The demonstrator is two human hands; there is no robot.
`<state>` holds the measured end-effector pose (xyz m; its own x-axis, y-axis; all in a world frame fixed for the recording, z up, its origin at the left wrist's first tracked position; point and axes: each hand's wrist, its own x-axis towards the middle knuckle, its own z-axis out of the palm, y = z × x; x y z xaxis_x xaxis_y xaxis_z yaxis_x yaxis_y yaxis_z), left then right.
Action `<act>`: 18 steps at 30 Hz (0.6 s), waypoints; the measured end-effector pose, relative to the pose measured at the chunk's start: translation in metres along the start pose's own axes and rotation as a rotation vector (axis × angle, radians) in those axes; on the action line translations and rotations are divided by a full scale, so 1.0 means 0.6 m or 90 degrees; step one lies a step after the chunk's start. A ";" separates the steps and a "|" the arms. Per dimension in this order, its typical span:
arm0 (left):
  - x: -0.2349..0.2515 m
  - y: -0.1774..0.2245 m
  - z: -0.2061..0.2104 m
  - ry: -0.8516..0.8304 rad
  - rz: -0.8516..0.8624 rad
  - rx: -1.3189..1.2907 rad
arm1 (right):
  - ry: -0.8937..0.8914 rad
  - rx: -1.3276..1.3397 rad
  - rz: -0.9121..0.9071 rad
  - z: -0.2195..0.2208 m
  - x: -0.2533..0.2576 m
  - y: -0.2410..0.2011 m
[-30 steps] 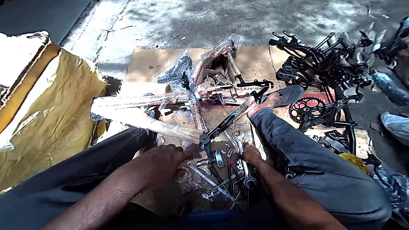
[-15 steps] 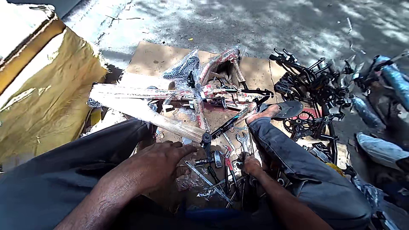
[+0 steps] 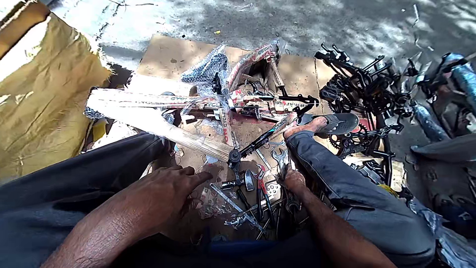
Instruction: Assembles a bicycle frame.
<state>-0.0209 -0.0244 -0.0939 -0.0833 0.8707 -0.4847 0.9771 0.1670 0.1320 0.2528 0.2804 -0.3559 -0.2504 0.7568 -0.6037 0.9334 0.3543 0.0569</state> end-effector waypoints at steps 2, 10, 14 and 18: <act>0.002 0.006 0.001 0.022 0.024 0.013 | -0.010 0.016 0.002 -0.001 0.000 0.005; -0.002 0.005 0.012 0.146 0.097 0.007 | 0.072 0.014 0.001 -0.009 0.000 0.016; -0.016 0.006 0.005 0.134 0.083 -0.010 | -0.116 -0.094 -0.080 -0.020 -0.007 0.009; -0.028 0.014 -0.005 0.145 0.108 -0.023 | -0.319 -0.268 -0.144 -0.015 -0.049 0.002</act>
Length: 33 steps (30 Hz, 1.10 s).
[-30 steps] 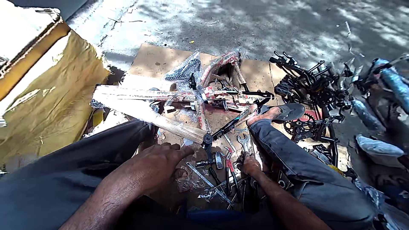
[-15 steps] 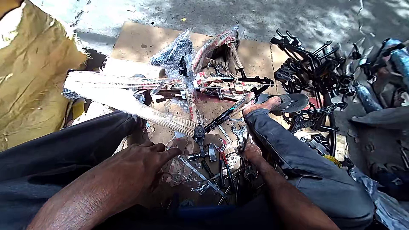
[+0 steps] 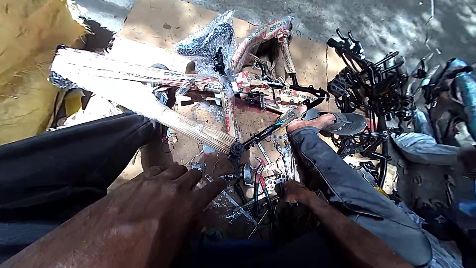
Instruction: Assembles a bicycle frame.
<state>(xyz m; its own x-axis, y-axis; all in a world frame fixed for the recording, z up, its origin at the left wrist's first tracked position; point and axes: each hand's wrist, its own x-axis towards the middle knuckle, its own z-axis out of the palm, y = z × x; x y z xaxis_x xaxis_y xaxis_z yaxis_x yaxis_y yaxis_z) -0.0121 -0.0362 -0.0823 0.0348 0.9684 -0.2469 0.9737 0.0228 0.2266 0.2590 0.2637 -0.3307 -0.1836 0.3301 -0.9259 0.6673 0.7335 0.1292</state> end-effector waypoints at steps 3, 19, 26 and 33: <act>-0.002 0.008 -0.004 -0.004 0.014 -0.009 | -0.003 -0.066 0.044 0.014 -0.027 -0.008; 0.000 0.014 -0.034 -0.136 -0.088 -0.045 | 0.149 0.115 0.219 0.066 -0.016 -0.019; -0.002 0.009 -0.044 -0.147 -0.097 -0.086 | 0.110 0.099 0.215 0.095 -0.002 -0.026; -0.012 0.006 -0.051 -0.100 -0.117 -0.099 | 0.154 0.027 0.143 0.124 0.009 -0.007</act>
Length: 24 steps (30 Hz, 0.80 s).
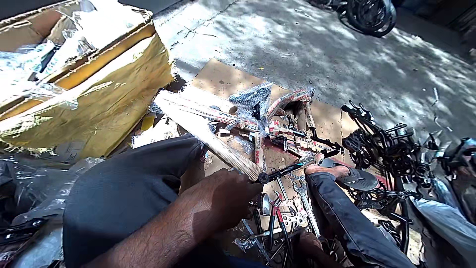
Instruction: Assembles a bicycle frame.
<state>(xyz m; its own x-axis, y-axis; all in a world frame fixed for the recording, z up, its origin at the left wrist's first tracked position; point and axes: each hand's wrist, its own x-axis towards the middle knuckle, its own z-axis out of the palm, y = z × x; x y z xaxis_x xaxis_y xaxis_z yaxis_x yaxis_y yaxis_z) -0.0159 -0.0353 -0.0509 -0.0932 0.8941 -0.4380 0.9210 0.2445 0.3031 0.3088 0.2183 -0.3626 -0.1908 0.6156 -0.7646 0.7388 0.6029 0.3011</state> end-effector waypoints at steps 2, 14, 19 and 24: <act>-0.003 -0.006 0.003 0.020 -0.004 -0.007 | -0.078 -0.023 -0.031 -0.040 -0.063 -0.020; -0.008 -0.007 -0.004 0.035 0.002 -0.008 | -0.034 0.850 -0.389 -0.151 -0.084 -0.044; 0.000 -0.002 -0.008 0.014 0.003 -0.023 | -0.071 0.795 -0.464 -0.222 -0.095 -0.139; 0.007 -0.005 -0.014 -0.016 -0.009 0.004 | -0.006 0.781 -0.368 -0.270 -0.086 -0.185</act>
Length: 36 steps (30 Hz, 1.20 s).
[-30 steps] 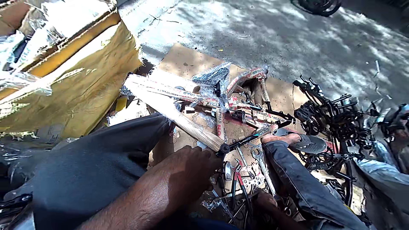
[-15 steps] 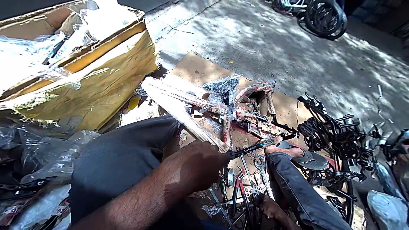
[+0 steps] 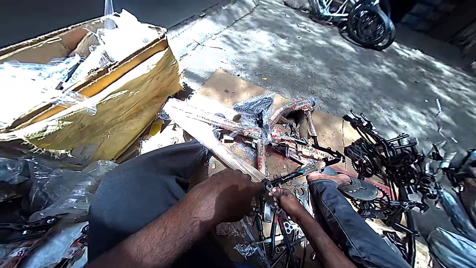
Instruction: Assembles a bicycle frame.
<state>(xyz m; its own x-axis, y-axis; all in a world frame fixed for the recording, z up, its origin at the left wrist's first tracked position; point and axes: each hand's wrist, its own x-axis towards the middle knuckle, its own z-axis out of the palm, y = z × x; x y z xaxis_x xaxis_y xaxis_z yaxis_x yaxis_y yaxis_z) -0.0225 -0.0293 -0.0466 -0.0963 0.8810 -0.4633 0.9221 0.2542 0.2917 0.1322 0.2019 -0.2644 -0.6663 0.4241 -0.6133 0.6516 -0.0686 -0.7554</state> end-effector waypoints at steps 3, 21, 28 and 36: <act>0.003 0.002 0.000 -0.013 0.003 -0.007 | 0.019 -0.125 -0.042 -0.016 0.015 -0.026; 0.008 0.005 0.010 0.020 0.023 -0.011 | 0.401 0.793 -0.041 0.033 0.008 -0.020; 0.008 0.009 0.005 -0.016 0.011 -0.005 | 0.285 0.910 0.008 0.100 -0.060 0.013; 0.004 0.013 0.007 -0.015 0.021 -0.002 | 0.202 0.897 -0.017 0.098 -0.074 0.037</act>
<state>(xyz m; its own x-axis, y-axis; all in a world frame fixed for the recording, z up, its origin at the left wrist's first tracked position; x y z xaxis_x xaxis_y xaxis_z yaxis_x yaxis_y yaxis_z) -0.0139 -0.0271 -0.0490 -0.0569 0.8793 -0.4729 0.9236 0.2263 0.3096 0.1549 0.1283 -0.2674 -0.4440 0.6056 -0.6604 -0.3767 -0.7949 -0.4757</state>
